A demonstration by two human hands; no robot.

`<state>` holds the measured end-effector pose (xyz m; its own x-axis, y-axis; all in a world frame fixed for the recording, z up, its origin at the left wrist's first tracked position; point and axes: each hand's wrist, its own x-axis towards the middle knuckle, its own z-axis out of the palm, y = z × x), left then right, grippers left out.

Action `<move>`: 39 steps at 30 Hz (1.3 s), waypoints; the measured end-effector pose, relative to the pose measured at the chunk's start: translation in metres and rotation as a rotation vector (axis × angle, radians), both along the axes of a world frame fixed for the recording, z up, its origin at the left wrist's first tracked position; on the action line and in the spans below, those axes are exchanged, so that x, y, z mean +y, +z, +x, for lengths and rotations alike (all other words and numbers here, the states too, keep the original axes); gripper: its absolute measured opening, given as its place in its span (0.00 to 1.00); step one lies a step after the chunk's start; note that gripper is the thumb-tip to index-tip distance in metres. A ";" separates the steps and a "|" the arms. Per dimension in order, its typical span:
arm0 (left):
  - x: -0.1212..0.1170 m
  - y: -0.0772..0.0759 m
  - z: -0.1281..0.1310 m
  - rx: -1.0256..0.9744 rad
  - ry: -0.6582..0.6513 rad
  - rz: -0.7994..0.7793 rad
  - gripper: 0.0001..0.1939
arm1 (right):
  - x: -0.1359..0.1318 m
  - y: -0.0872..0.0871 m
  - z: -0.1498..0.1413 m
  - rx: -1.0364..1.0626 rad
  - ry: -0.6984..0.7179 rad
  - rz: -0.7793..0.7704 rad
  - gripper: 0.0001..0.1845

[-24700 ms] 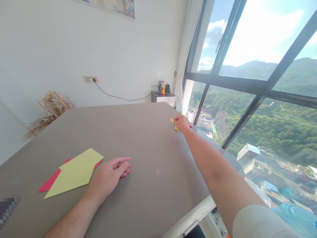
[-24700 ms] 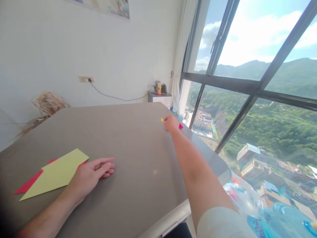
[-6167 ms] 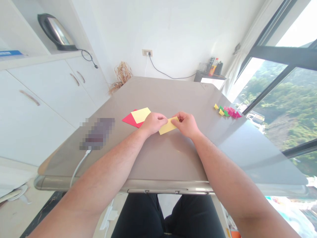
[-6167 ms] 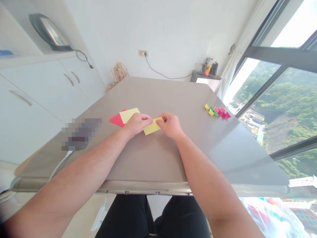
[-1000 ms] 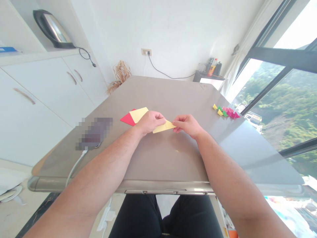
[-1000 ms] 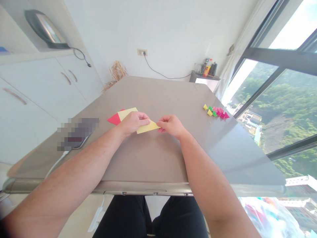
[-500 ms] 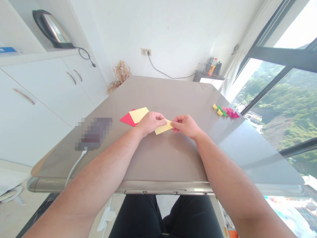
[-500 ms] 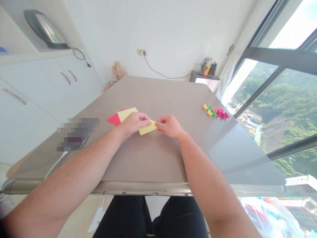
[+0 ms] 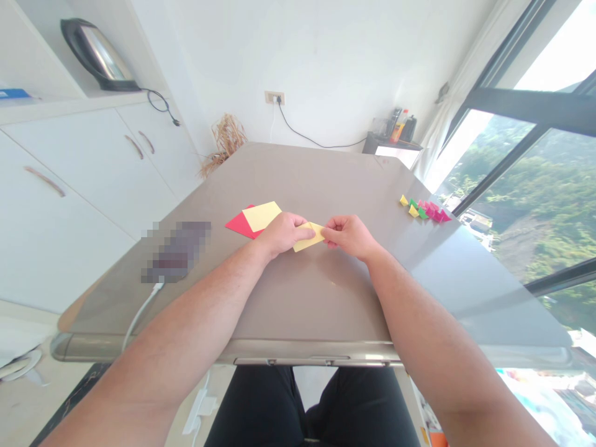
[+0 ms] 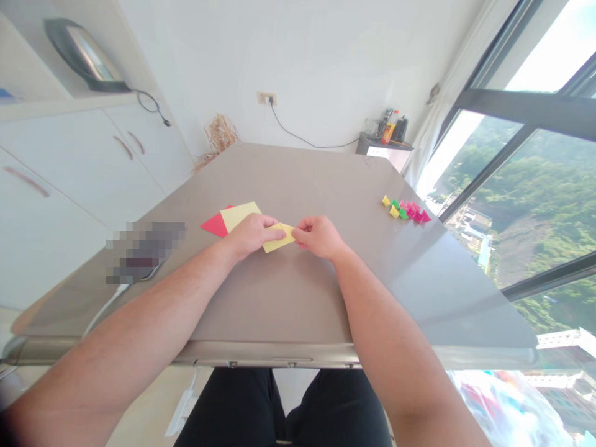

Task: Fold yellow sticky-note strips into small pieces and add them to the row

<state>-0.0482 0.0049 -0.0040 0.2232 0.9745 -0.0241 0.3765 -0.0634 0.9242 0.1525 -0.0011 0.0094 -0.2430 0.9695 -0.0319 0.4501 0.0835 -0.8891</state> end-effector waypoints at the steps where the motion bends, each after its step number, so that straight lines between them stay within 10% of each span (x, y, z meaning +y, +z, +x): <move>1: 0.000 0.000 0.000 -0.026 0.012 -0.014 0.08 | -0.001 0.001 0.000 -0.004 -0.005 0.009 0.04; 10: 0.006 -0.002 0.002 -0.325 0.133 -0.100 0.10 | 0.002 -0.006 -0.007 0.328 0.005 0.097 0.19; 39: 0.004 -0.001 0.004 -0.460 0.072 -0.214 0.14 | 0.005 -0.015 -0.007 0.344 -0.060 0.190 0.15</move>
